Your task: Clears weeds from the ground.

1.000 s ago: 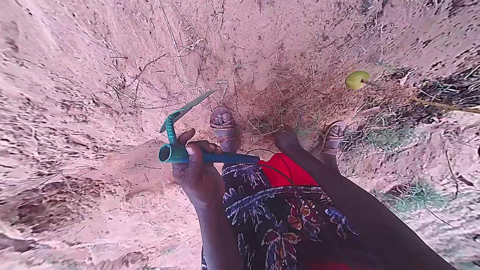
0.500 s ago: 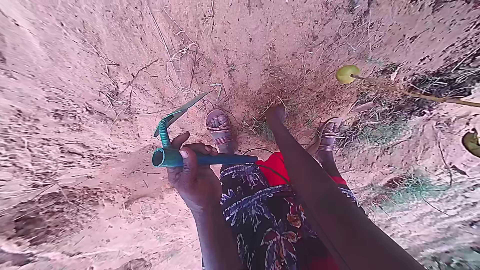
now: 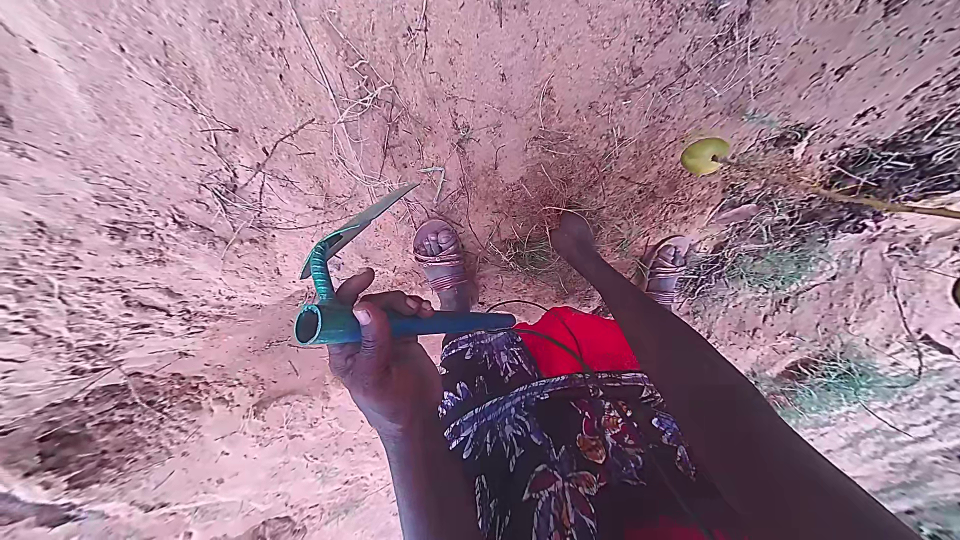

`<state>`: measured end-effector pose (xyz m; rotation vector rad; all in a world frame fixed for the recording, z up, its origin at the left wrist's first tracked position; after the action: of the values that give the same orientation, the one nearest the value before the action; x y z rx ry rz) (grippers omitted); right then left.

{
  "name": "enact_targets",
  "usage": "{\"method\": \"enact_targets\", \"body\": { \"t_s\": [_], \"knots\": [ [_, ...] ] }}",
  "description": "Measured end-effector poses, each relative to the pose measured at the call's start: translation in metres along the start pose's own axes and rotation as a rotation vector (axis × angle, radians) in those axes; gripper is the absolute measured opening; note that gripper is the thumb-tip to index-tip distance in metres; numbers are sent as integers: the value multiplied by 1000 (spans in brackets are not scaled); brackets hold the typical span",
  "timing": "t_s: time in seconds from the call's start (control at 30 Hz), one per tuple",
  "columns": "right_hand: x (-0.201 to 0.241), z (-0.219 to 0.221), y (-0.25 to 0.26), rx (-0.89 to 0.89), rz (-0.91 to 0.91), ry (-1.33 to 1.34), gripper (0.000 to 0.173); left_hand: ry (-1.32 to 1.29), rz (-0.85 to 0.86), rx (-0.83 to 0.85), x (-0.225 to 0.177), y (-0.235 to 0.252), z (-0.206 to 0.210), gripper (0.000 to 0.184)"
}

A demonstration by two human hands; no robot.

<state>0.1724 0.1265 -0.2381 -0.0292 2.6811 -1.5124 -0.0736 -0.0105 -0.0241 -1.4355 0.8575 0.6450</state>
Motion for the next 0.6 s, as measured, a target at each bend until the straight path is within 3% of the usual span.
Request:
{"method": "enact_targets", "body": {
  "t_s": [0.17,0.27,0.4,0.6],
  "knots": [
    [-15,16,-60,314,-283,-252,34,12,-10,-18,4,-2,0,22],
    [-64,37,-88,421,-223,-283,38,-5,-7,3,3,-3,7,20],
    [-91,23,-83,324,-30,-379,41,-22,-11,4,4,-3,10,18],
    [-48,-5,-21,41,-86,-344,30,3,-17,7,8,-4,8,20]
  ]
}}
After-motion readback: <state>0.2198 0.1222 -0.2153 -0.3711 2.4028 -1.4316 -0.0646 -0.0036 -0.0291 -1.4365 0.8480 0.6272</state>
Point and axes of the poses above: each hand's wrist, its own y-axis towards the middle knuckle, its own z-axis out of the palm, x = y × z, the point moved 6 cm from there along y, towards the middle knuckle, and after that the axes turned 11 degrees about -x, right-handed, at the moved point
